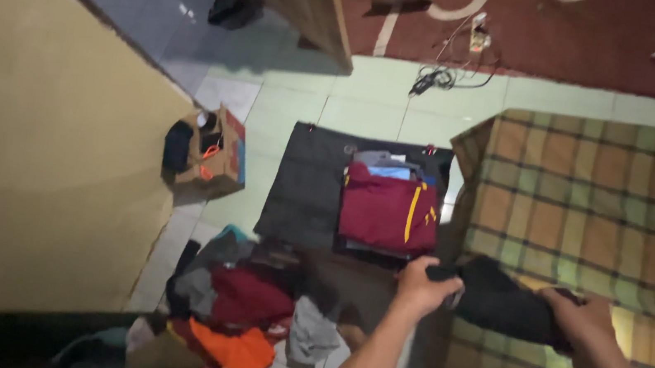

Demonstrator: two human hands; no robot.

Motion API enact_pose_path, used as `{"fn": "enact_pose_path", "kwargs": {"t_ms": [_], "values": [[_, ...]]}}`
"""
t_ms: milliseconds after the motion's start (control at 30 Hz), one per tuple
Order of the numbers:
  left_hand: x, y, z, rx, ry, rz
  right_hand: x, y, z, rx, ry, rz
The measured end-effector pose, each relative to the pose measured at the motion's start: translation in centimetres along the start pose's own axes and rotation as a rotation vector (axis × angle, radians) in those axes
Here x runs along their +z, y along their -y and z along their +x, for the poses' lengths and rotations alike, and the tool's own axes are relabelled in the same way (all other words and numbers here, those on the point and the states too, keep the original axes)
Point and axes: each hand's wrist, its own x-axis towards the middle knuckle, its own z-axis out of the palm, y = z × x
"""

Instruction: The recorder is folding a black t-shirt on a bed and then placing it into an open suitcase on the floor.

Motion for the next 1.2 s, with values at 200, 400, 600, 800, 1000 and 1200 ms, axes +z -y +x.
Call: {"fn": "enact_pose_path", "kwargs": {"t_ms": [200,400,600,800,1000,1200], "values": [[-1.8,-1.0,0.6,-0.04,-0.01,-0.036,0.9,2.1,-1.2,-0.069,0.011,0.105],[-6.7,-3.9,2.7,-0.144,-0.004,-0.446,4.1,7.8,-3.0,-0.108,0.0,0.083],[-14.1,-3.0,4.1,-0.071,-0.171,-0.51,10.5,10.0,-2.7,-0.149,0.112,0.13],[-16.7,2.3,6.1,-0.32,-0.149,-0.577,16.9,7.8,0.5,0.012,0.246,0.104],[-17.6,6.5,9.0,-0.33,-0.198,-0.443,19.9,8.9,0.2,0.182,0.273,-0.076],[-23.5,8.6,11.6,-0.248,-0.225,-0.336,26.2,11.8,-1.0,0.156,0.316,-0.105]]}}
